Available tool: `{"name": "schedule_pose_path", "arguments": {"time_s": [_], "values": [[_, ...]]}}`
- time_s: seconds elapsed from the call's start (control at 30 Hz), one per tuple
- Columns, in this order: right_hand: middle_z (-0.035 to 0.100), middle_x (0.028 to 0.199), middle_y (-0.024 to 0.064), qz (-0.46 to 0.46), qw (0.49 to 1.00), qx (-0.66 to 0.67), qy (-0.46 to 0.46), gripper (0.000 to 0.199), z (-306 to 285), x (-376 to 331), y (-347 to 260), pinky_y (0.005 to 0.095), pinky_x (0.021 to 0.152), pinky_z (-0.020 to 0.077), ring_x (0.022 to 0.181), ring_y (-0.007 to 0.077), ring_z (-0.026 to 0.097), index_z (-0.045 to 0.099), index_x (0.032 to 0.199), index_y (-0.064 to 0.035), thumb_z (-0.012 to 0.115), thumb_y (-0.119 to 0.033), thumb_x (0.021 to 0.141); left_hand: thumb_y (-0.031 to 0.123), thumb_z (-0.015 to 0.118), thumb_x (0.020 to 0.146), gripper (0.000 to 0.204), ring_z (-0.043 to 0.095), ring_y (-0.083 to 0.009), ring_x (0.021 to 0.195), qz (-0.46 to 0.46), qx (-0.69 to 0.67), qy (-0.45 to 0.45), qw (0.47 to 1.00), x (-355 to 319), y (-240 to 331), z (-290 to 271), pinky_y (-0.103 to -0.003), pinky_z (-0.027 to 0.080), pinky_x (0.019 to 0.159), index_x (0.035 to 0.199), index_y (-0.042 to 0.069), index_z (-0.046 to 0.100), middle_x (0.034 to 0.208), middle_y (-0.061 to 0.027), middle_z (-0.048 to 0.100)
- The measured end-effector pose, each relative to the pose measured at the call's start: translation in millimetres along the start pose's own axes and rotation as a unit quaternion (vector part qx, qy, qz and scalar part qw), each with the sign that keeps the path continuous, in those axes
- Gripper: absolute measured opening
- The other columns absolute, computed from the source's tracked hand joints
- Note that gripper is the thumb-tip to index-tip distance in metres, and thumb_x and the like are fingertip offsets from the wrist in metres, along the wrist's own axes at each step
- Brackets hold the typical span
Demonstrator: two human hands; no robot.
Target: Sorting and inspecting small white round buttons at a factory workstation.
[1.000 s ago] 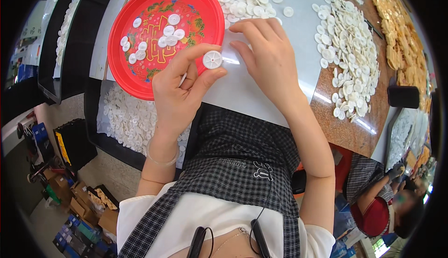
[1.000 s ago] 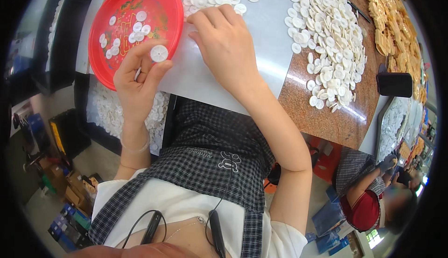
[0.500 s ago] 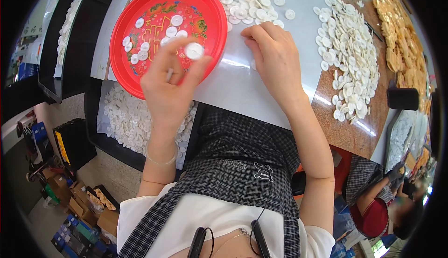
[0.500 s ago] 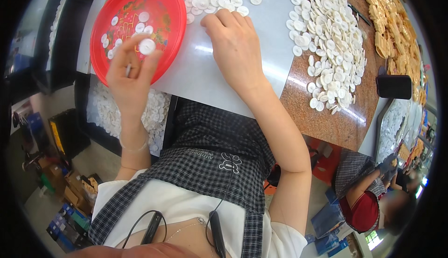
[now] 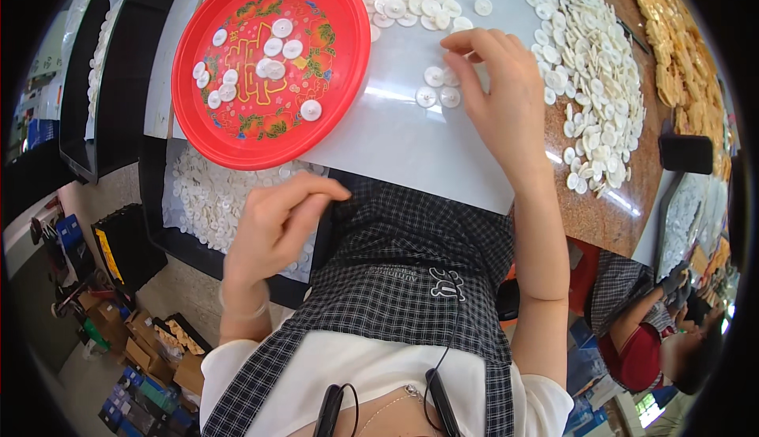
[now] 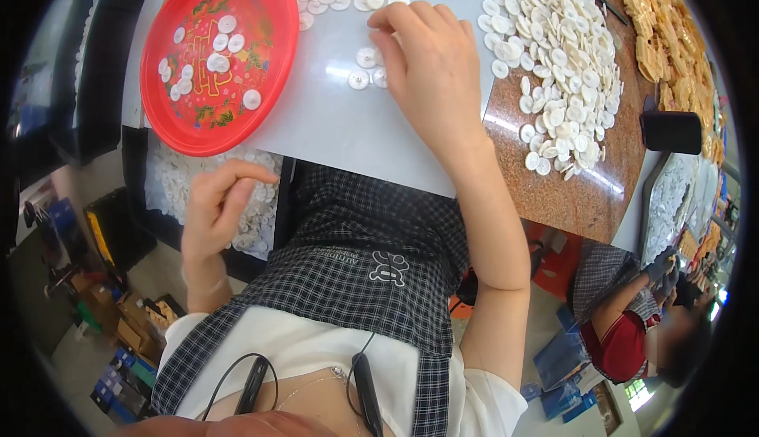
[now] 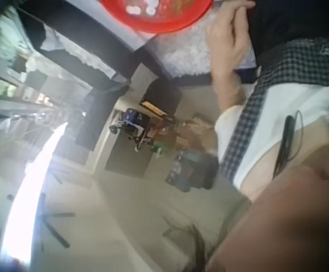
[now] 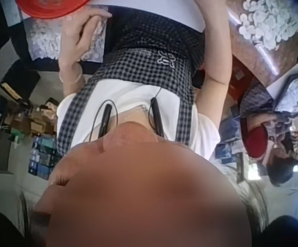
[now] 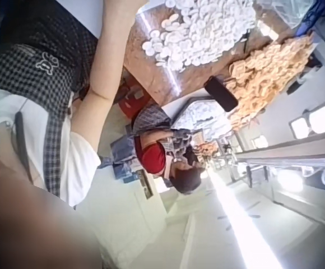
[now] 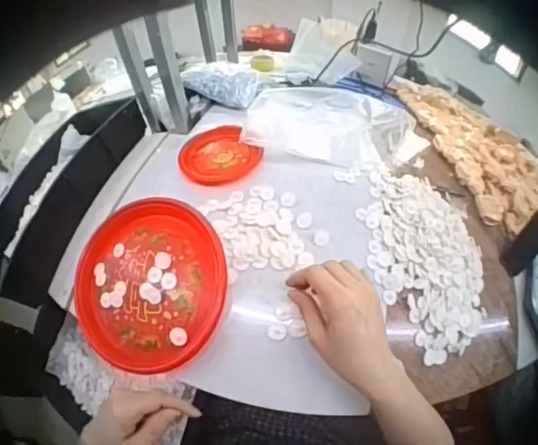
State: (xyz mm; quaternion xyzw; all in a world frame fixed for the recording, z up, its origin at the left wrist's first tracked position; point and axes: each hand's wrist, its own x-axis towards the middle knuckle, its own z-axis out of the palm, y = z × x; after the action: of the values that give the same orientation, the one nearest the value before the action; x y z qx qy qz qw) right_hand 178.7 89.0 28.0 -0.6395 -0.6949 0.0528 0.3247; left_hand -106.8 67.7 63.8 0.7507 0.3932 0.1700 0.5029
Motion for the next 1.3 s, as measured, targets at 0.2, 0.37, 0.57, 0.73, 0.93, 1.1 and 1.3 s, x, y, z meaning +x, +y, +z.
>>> {"name": "schedule_pose_path", "arguments": {"time_s": [0.2,0.37,0.57,0.73,0.93,1.1,1.3], "values": [[0.064,0.079,0.0030,-0.004,1.000,0.022,0.016,0.011,-14.8,-1.4,2.5,0.0360,0.075,0.0447,0.079,0.0245,0.059,0.068,0.090,-0.0081,0.071,-0.008,0.080,0.012,0.070,0.086,0.037,0.064,-0.0294,0.083,-0.202,0.263,-0.088,0.939,-72.8,-81.7,-23.7,-0.039,0.049,0.077,0.120,0.002,0.060,0.094,-0.0145,0.068],[0.067,0.094,0.0030,-0.049,0.997,-0.065,-0.012,0.011,-15.7,-8.2,2.6,0.0342,0.080,0.0476,0.088,0.0217,0.059,0.071,0.091,-0.0053,0.073,-0.010,0.082,0.013,0.075,0.082,0.037,0.063,-0.0308,0.107,-0.028,0.297,-0.108,0.948,-36.3,-47.6,-14.6,-0.039,0.048,0.090,0.115,0.001,0.063,0.112,-0.0160,0.068],[0.067,0.095,0.0024,0.001,0.999,0.025,-0.020,0.011,-13.0,-8.2,-3.3,0.0320,0.079,0.0459,0.086,0.0195,0.058,0.072,0.091,-0.0048,0.073,-0.013,0.084,0.005,0.081,0.074,0.038,0.066,-0.0187,0.089,0.055,-0.096,0.006,0.994,23.7,9.2,25.3,-0.030,0.052,0.075,0.110,0.003,0.067,0.105,-0.0108,0.068],[0.066,0.088,0.0021,0.096,0.952,0.284,-0.056,0.008,-20.2,-14.4,-27.1,0.0297,0.076,0.0430,0.083,0.0160,0.055,0.070,0.087,-0.0034,0.071,-0.012,0.086,0.005,0.083,0.071,0.035,0.064,-0.0152,0.075,0.158,-0.030,0.283,0.945,85.5,26.6,45.0,-0.025,0.052,0.065,0.103,0.005,0.070,0.088,-0.0037,0.067],[0.065,0.083,0.0033,0.151,0.919,0.361,-0.043,0.011,-21.4,-25.3,-30.7,0.0297,0.077,0.0435,0.082,0.0156,0.054,0.068,0.082,-0.0008,0.071,-0.011,0.086,0.006,0.088,0.063,0.038,0.061,-0.0139,0.077,0.176,0.047,0.217,0.959,89.9,19.9,51.4,-0.025,0.048,0.068,0.097,0.004,0.072,0.088,-0.0031,0.067],[0.064,0.089,-0.0033,0.179,0.894,0.402,-0.081,0.012,-20.8,-33.0,-26.1,0.0230,0.069,0.0336,0.080,0.0053,0.049,0.069,0.088,-0.0046,0.067,-0.016,0.091,0.015,0.089,0.063,0.034,0.064,-0.0172,0.075,0.206,0.068,0.213,0.953,91.3,17.2,52.2,-0.028,0.051,0.062,0.091,0.006,0.073,0.084,-0.0033,0.069],[0.063,0.088,-0.0032,0.196,0.876,0.431,-0.090,0.013,-23.2,-35.8,-26.0,0.0221,0.068,0.0336,0.078,0.0045,0.048,0.069,0.088,-0.0043,0.067,-0.016,0.092,0.016,0.090,0.062,0.034,0.065,-0.0177,0.074,0.199,0.067,0.207,0.956,88.8,21.6,52.6,-0.028,0.051,0.063,0.090,0.006,0.073,0.083,-0.0035,0.069]]}}
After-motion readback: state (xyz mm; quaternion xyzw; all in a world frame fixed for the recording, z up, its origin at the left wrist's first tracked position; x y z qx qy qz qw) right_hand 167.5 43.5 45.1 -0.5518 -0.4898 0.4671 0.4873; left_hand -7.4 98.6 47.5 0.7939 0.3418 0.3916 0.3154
